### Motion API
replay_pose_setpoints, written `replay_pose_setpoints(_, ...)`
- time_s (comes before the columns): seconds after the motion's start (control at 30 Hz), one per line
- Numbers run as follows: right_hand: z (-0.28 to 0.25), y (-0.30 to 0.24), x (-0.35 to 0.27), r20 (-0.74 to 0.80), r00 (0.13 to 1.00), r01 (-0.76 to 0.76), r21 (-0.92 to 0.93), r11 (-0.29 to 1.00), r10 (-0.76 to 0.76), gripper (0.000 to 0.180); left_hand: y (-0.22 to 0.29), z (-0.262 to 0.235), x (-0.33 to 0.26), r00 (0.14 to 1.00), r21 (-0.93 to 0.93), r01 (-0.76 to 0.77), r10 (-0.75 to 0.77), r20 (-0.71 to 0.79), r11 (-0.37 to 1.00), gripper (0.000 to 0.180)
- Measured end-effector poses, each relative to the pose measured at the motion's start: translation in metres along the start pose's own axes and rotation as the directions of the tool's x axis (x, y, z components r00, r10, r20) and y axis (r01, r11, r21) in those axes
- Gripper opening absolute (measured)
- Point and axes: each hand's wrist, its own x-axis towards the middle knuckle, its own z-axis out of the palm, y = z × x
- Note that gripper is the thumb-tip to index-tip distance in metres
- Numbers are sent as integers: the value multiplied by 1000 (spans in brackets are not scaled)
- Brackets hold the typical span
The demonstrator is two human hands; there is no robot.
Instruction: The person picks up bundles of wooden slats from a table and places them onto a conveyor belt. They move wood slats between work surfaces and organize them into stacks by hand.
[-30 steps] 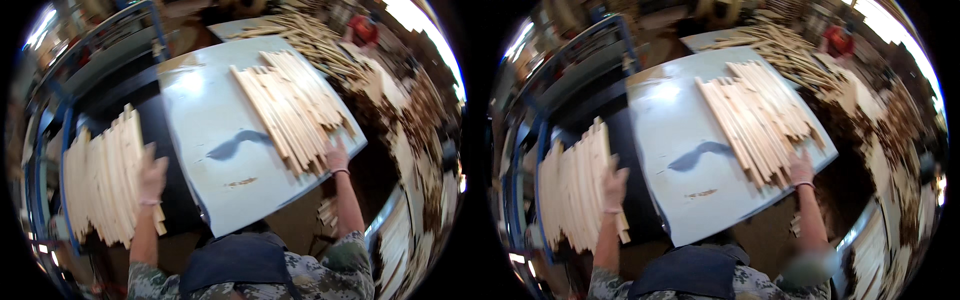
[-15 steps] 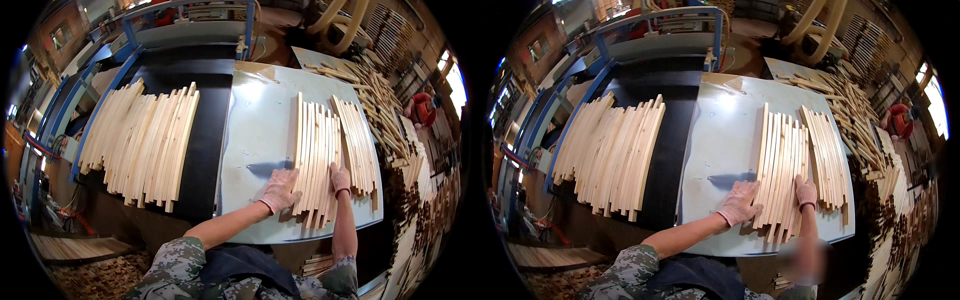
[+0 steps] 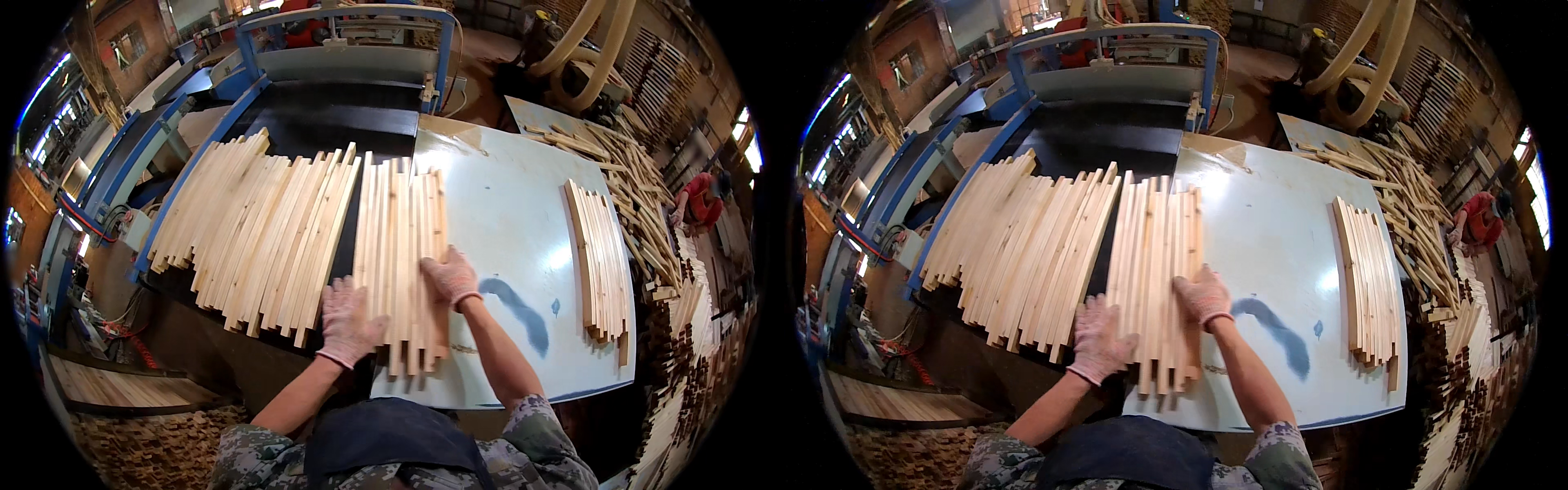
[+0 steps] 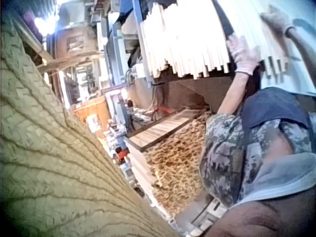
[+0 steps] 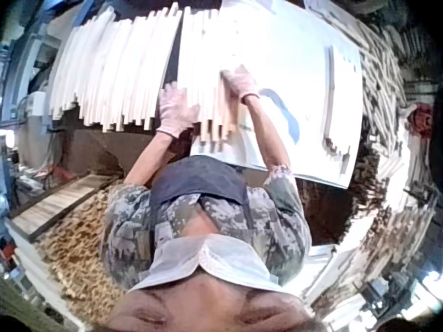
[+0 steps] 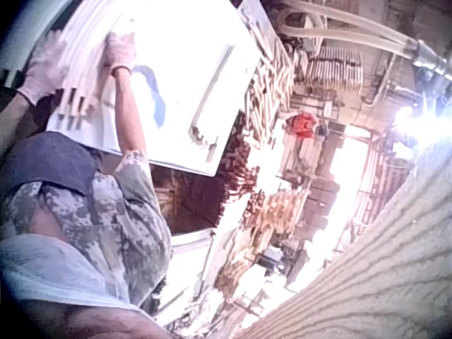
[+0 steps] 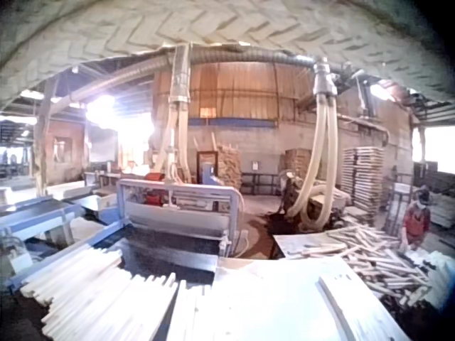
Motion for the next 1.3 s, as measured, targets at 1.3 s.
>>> replay_pose_setpoints(1.3,-15,18,-29,-250,968,-88,-267,960,19,88,-85,-14,18,978,-245,-192,164,-131,950,76)
